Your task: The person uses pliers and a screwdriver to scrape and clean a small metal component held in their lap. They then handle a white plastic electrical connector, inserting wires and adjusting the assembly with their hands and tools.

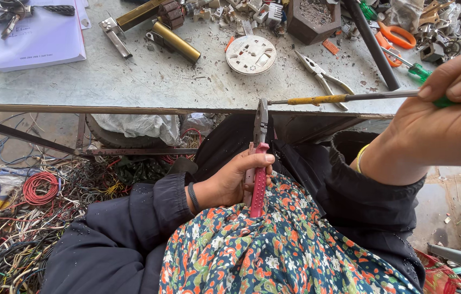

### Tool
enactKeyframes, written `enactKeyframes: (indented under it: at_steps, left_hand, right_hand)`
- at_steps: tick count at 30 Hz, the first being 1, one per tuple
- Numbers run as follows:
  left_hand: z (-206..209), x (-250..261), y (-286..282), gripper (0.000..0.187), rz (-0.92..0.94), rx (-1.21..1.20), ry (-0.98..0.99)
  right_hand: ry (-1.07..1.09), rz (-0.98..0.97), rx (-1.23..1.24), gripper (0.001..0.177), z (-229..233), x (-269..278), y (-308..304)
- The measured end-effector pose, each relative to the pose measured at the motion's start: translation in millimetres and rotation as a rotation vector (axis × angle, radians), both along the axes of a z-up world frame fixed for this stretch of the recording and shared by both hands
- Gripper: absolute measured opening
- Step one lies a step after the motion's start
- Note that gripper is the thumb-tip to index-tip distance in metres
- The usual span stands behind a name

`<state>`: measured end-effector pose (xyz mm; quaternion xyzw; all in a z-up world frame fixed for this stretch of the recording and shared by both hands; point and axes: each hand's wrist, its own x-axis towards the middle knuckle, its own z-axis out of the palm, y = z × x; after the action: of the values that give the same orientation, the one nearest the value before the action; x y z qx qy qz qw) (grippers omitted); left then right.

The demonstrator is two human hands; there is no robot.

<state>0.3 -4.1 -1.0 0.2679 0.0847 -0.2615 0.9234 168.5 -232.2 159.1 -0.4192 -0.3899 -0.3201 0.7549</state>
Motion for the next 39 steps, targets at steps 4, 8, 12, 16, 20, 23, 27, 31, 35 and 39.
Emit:
enactKeyframes:
  at_steps: [4,8,12,16,20,23,27,31,35,39]
  left_hand:
    - [-3,0,0,0.024,-0.003,-0.005,-0.031]
    - [-4,2,0,0.023,-0.031,-0.017,-0.05]
    - [-2,1,1,0.022,-0.047,0.023,0.016]
    - [5,1,3,0.025,-0.049,0.014,0.038]
    - [7,1,4,0.031,-0.057,0.006,0.017]
    - [7,1,5,0.03,-0.059,0.018,0.045]
    - [7,0,4,0.027,-0.029,-0.021,-0.01]
    - [6,0,3,0.025,-0.03,-0.055,-0.035]
    - [5,0,2,0.023,-0.023,-0.048,-0.004]
    - [5,1,1,0.024,-0.023,-0.063,-0.018]
  right_hand:
    - [0.027,-0.129,-0.099,0.031,16,-36,36]
    - [0.004,-0.177,-0.146,0.023,33,-63,68]
    - [0.042,-0.114,-0.147,0.027,40,-63,78]
    - [0.016,0.086,-0.08,0.03,35,-54,70]
    - [-0.038,0.208,-0.134,0.029,26,-43,52]
    - [-0.178,0.406,-0.215,0.03,28,-10,41]
    - [-0.043,0.276,-0.138,0.027,19,12,26]
    - [0.034,0.19,0.017,0.027,12,12,13]
    - [0.079,0.176,0.016,0.038,6,4,0]
    - [0.065,0.1,0.01,0.039,0,2,-6]
